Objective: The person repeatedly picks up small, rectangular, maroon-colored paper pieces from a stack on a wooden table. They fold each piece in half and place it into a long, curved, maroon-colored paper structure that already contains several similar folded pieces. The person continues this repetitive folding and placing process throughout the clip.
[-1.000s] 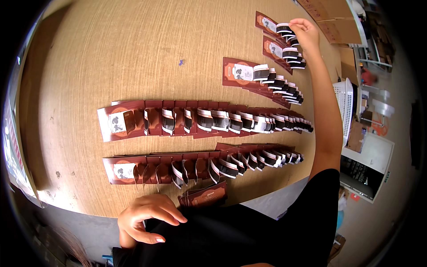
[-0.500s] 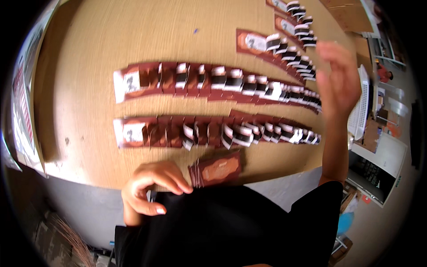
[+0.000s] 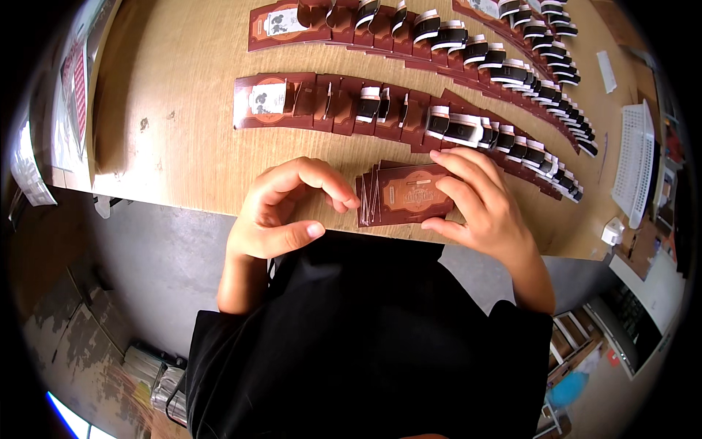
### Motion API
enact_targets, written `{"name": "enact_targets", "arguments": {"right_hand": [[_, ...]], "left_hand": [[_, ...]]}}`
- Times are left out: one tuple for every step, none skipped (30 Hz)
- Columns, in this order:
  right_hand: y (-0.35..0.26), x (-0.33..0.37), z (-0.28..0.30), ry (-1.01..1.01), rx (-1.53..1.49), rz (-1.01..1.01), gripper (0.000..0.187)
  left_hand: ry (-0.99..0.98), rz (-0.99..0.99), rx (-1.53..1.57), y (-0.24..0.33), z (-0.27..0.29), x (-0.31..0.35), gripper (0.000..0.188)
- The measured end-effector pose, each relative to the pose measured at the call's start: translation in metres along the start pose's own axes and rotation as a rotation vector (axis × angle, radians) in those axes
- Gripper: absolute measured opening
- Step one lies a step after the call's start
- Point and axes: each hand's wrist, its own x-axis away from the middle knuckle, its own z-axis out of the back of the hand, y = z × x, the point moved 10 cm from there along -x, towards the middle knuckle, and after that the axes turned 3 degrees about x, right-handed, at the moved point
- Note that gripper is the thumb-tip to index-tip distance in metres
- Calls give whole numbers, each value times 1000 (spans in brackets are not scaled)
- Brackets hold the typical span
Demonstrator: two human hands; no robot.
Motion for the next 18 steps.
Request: {"name": "enact_targets", "arguments": {"right_hand": [[0,2,-1,-1,-2,-3,46],[-1,4,-3,-2,-3,-6,45],[-2,5,-2,12,18,3,45],[-2,6,-3,24,39,14,44],[-4,6,-3,37,60,24,43],[-6,6,-3,29,86,36,43],[-8,6,-3,22,107,45,43],[-10,5,-3,15,128,55,43],[-12,5,-4,21,132,58,42],[-13,6,-5,29,138,59,42],[-14,7,-5,36,144,59,42],[-15,8,-5,44,144,62,42],[-15,9,-4,52,143,64,42],[-15,10,-3,59,142,66,41],[-15,11,-2,61,149,71,41],[-16,10,0,63,156,75,41],[-15,10,1,65,164,79,41],[-15,11,1,71,150,77,41]], "left_hand": [[10,11,-8,-1,-1,1,30],[14,14,-7,-2,-2,1,29],[27,23,0,-2,-3,2,29],[42,30,6,-4,-3,3,29],[57,37,13,-5,-3,4,29],[62,45,-7,-6,-4,5,28],[67,58,-27,-6,-5,4,28],[73,71,-48,-6,-5,4,28],[83,79,-51,-7,-6,4,27],[88,86,-54,-8,-6,4,27],[94,94,-57,-9,-6,4,27],[98,100,-67,-9,-5,4,26],[104,106,-76,-10,-5,5,26],[109,113,-85,-11,-4,5,26],[116,109,-89,-11,-4,5,25],[124,105,-93,-10,-5,4,24],[131,101,-96,-9,-5,4,24],[143,108,-105,-10,-5,3,23]]}}
